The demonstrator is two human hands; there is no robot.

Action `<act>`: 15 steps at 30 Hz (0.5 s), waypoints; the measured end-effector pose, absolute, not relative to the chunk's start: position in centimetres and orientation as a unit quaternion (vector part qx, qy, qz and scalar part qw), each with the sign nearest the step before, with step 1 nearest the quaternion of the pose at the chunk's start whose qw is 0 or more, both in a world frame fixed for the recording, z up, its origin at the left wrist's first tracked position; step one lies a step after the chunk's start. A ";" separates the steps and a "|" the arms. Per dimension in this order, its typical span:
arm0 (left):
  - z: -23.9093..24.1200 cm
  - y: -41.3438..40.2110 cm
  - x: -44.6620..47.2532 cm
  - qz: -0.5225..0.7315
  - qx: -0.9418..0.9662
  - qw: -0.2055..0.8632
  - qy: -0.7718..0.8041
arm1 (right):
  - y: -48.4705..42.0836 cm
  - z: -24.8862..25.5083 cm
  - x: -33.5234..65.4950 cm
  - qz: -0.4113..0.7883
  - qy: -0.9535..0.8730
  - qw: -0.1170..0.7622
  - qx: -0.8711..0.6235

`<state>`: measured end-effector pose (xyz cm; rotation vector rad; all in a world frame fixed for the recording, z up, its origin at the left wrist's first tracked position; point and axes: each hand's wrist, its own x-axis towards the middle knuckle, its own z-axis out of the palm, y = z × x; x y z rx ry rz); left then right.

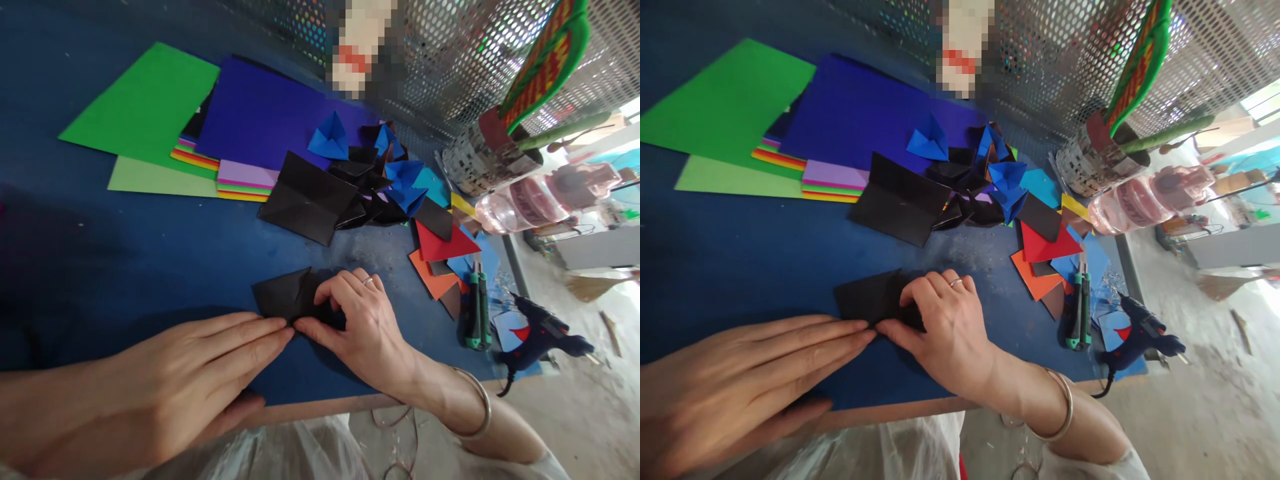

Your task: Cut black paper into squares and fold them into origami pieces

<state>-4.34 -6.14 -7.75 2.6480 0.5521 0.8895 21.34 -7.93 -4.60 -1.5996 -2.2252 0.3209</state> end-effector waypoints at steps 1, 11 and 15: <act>-7.9 -6.2 -4.5 0.302 0.924 0.143 0.187 | -7.9 -4.6 21.3 0.114 -0.792 0.189 -0.570; -8.6 -6.1 -4.8 0.257 0.940 0.152 0.164 | -7.9 -4.8 21.4 0.112 -0.793 0.191 -0.568; -8.7 -6.3 -4.5 0.254 0.939 0.149 0.176 | -7.9 -4.9 21.5 0.116 -0.787 0.182 -0.578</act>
